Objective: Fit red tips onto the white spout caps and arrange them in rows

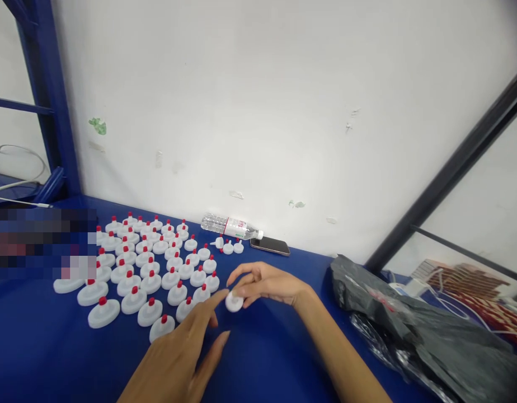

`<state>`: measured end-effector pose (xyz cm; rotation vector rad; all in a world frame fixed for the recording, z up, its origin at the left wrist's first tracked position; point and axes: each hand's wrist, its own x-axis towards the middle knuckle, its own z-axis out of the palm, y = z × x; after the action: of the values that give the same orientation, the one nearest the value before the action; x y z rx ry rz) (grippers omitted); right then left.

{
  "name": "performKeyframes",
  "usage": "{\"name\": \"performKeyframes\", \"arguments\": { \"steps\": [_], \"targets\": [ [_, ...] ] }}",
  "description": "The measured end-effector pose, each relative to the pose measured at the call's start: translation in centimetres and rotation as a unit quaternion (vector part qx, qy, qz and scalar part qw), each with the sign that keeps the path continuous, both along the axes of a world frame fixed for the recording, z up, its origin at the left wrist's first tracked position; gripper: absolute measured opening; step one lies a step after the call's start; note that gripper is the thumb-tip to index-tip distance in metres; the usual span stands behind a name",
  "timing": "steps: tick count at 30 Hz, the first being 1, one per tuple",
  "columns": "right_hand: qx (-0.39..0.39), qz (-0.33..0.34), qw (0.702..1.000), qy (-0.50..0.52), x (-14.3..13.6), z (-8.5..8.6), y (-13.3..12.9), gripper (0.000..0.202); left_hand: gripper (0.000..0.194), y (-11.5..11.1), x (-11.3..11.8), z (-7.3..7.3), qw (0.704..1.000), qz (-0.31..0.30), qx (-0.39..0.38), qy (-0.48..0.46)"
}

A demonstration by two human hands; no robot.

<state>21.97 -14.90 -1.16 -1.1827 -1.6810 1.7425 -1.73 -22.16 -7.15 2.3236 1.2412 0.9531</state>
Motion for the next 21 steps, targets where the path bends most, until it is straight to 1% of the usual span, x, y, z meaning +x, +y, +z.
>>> {"name": "performKeyframes", "arguments": {
  "steps": [2, 3, 6, 8, 9, 10, 11, 12, 13, 14, 15, 16, 18, 21],
  "targets": [
    [-0.054, 0.054, 0.997, 0.033, -1.4, 0.3, -0.6, 0.053, 0.025, 0.0, 0.0, 0.3, 0.999, -0.024, -0.021, -0.016],
    [-0.063, 0.072, 0.995, 0.034, -1.9, 0.4, -0.8, 0.053, 0.02, 0.0, -0.1, 0.5, 0.999, -0.036, -0.026, -0.027],
    [-0.066, 0.1, 0.992, 0.031, -2.7, 0.6, -1.2, 0.052, 0.021, -0.2, -0.1, 0.9, 0.997, -0.055, -0.015, -0.06],
    [-0.034, 0.095, 0.995, 0.029, -2.6, 0.6, -1.1, 0.048, 0.02, -0.4, 0.0, 1.2, 0.996, -0.062, -0.007, -0.065],
    [0.005, 0.073, 0.997, 0.016, -2.5, 0.4, -1.0, 0.043, 0.021, -0.5, 0.1, 1.3, 0.996, -0.067, -0.006, -0.063],
    [0.064, 0.033, 0.997, -0.017, -2.3, 0.2, -0.8, 0.037, 0.022, -0.6, 0.1, 1.5, 0.996, -0.071, -0.006, -0.058],
    [0.147, -0.022, 0.986, -0.076, -2.2, -0.2, -0.5, 0.03, 0.023, -0.7, 0.2, 1.6, 0.996, -0.073, -0.006, -0.05],
    [0.238, -0.083, 0.956, -0.153, -2.1, -0.7, -0.3, 0.026, 0.025, -0.7, 0.3, 1.7, 0.996, -0.075, -0.006, -0.042],
    [0.318, -0.133, 0.91, -0.231, -2.2, -1.2, 0.0, 0.025, 0.026, -0.7, 0.3, 1.8, 0.997, -0.075, -0.004, -0.033],
    [0.379, -0.166, 0.86, -0.298, -2.3, -1.7, 0.2, 0.026, 0.026, -0.7, 0.3, 1.8, 0.997, -0.074, -0.002, -0.025],
    [0.416, -0.183, 0.822, -0.344, -2.5, -2.3, 0.5, 0.027, 0.026, -0.7, 0.4, 1.8, 0.997, -0.074, -0.001, -0.016],
    [0.435, -0.189, 0.799, -0.369, -2.7, -2.8, 0.7, 0.029, 0.027, -0.7, 0.4, 1.8, 0.997, -0.074, 0.0, -0.006],
    [0.44, -0.189, 0.789, -0.386, -3.4, -3.5, 1.3, 0.033, 0.027, -0.7, 0.4, 1.7, 0.997, -0.075, 0.003, 0.012],
    [0.452, -0.196, 0.766, -0.413, -4.4, -4.0, 2.3, 0.036, 0.029, -0.7, 0.5, 1.3, 0.997, -0.07, 0.004, 0.037]
  ]
}}
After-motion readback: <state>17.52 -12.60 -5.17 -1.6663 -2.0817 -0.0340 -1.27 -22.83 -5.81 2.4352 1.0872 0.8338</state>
